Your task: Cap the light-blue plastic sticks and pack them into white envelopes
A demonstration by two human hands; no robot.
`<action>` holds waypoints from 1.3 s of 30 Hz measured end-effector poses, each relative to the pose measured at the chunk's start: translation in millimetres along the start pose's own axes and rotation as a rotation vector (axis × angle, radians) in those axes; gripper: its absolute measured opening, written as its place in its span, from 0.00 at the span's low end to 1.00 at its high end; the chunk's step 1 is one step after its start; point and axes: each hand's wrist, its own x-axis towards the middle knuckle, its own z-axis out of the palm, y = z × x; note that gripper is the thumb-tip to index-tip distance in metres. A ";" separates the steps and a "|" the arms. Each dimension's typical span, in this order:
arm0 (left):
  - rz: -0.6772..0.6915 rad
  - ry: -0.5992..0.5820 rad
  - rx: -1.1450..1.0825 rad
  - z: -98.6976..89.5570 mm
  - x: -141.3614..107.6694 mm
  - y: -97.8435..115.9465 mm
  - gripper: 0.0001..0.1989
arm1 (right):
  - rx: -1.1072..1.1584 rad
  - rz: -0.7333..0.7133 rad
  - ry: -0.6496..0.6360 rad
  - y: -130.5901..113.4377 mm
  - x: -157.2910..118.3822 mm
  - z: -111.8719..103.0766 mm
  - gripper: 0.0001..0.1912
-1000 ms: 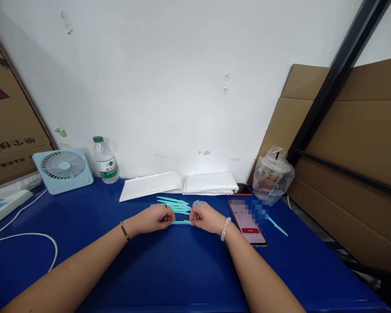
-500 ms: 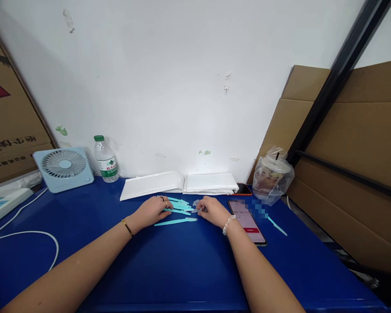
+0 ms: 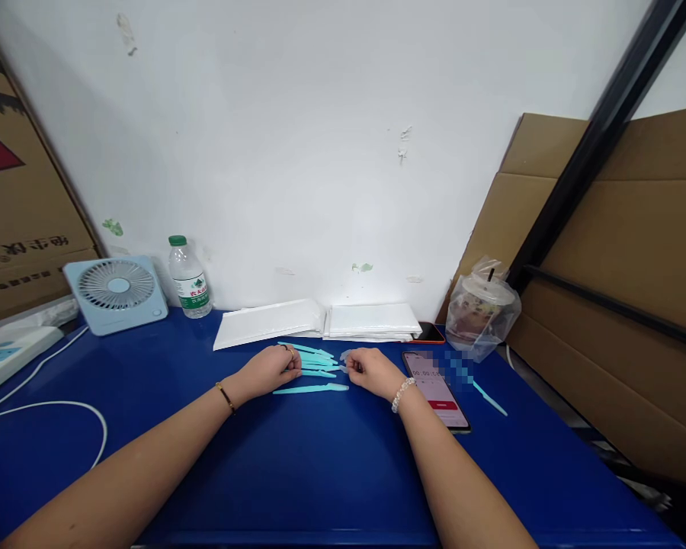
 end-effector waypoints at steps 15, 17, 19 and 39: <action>0.009 0.005 -0.020 -2.5 0.6 5.2 0.09 | 0.143 -0.017 -0.034 -10.9 0.4 1.8 0.04; 0.008 0.005 -0.030 -2.3 0.5 4.2 0.10 | 0.130 -0.013 -0.020 -10.5 0.4 1.3 0.04; 0.001 0.006 -0.038 -2.7 0.3 3.7 0.10 | 0.117 -0.009 -0.014 -10.0 0.6 1.4 0.04; 0.026 0.079 0.002 1.5 0.7 -1.0 0.11 | -0.033 0.083 0.144 9.1 -1.9 -12.6 0.07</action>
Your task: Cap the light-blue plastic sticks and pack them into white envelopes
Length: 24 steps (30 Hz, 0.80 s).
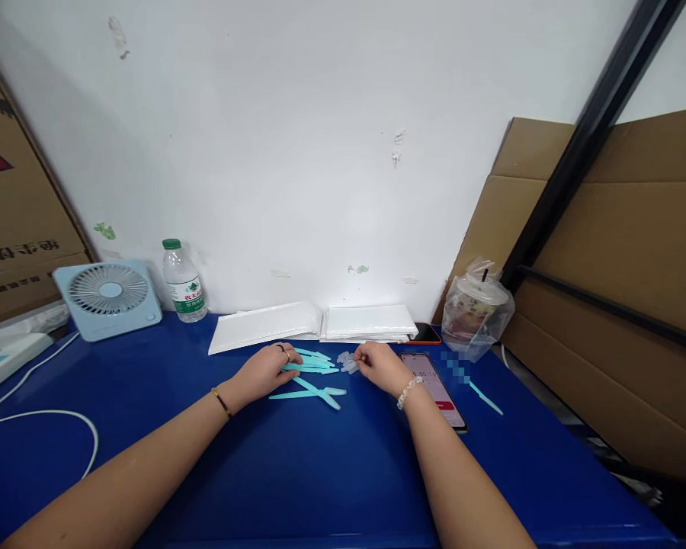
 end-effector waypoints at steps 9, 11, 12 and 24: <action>0.011 -0.043 -0.001 -0.9 1.4 0.0 0.10 | -0.065 -0.067 -0.093 2.8 1.3 17.2 0.07; -0.013 -0.071 -0.037 -2.2 0.9 1.1 0.10 | -0.083 -0.066 -0.085 1.5 0.9 17.7 0.06; -0.025 -0.088 -0.053 -2.7 0.5 1.6 0.10 | -0.089 -0.061 -0.084 0.8 0.7 17.7 0.06; 0.010 -0.131 0.037 -7.9 -2.3 7.6 0.13 | -0.104 -0.061 -0.087 -6.2 -0.4 18.7 0.06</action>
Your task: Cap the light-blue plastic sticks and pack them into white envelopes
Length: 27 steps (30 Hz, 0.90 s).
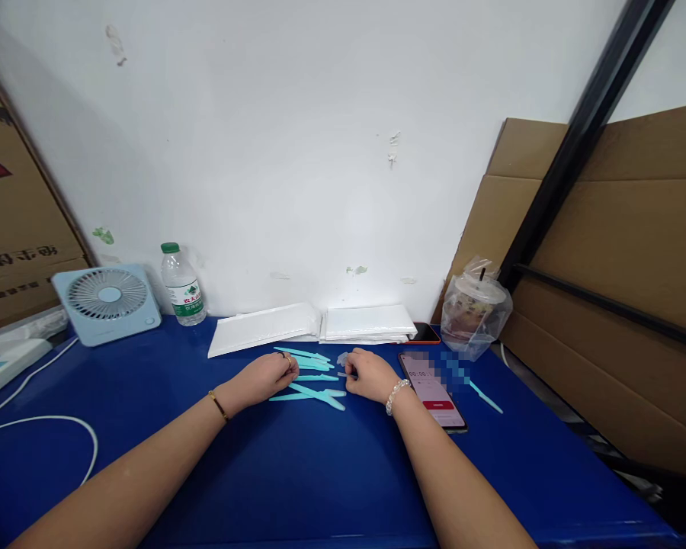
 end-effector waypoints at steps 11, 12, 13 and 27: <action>-0.035 0.028 -0.117 3.6 0.5 -6.2 0.12 | 0.275 0.072 0.143 -2.3 2.3 -5.2 0.03; -0.046 0.034 -0.156 3.4 0.7 -6.8 0.13 | 0.339 0.085 0.173 -1.1 3.1 -5.4 0.04; -0.057 0.044 -0.191 3.1 0.8 -7.5 0.13 | 0.412 0.107 0.201 0.1 4.0 -5.5 0.05; -0.118 0.123 -0.347 3.3 3.0 -11.0 0.16 | 1.018 0.332 0.241 -0.3 9.0 -5.5 0.19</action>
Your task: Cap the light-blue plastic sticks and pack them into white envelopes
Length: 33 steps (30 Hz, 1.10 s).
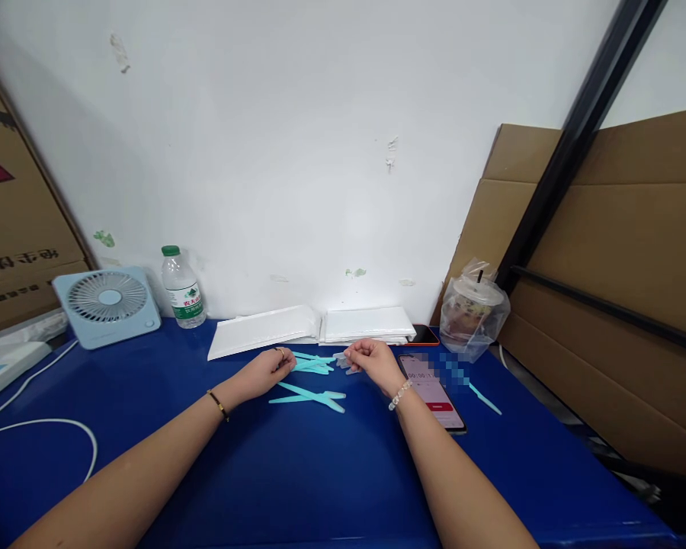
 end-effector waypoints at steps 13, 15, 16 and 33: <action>0.035 -0.134 -0.009 2.0 -2.9 4.9 0.15 | -0.486 -0.162 -0.133 1.1 -3.5 -3.0 0.11; 0.068 -0.041 0.082 2.1 -2.2 1.2 0.14 | -0.716 -0.256 -0.085 1.8 -3.1 -11.4 0.07; 0.089 0.013 0.128 2.2 -1.7 -1.3 0.12 | -0.812 -0.282 -0.086 2.6 -3.0 -14.3 0.06; -0.010 0.082 0.097 2.1 3.8 -13.5 0.13 | -0.695 -0.281 -0.131 5.9 -6.1 5.0 0.05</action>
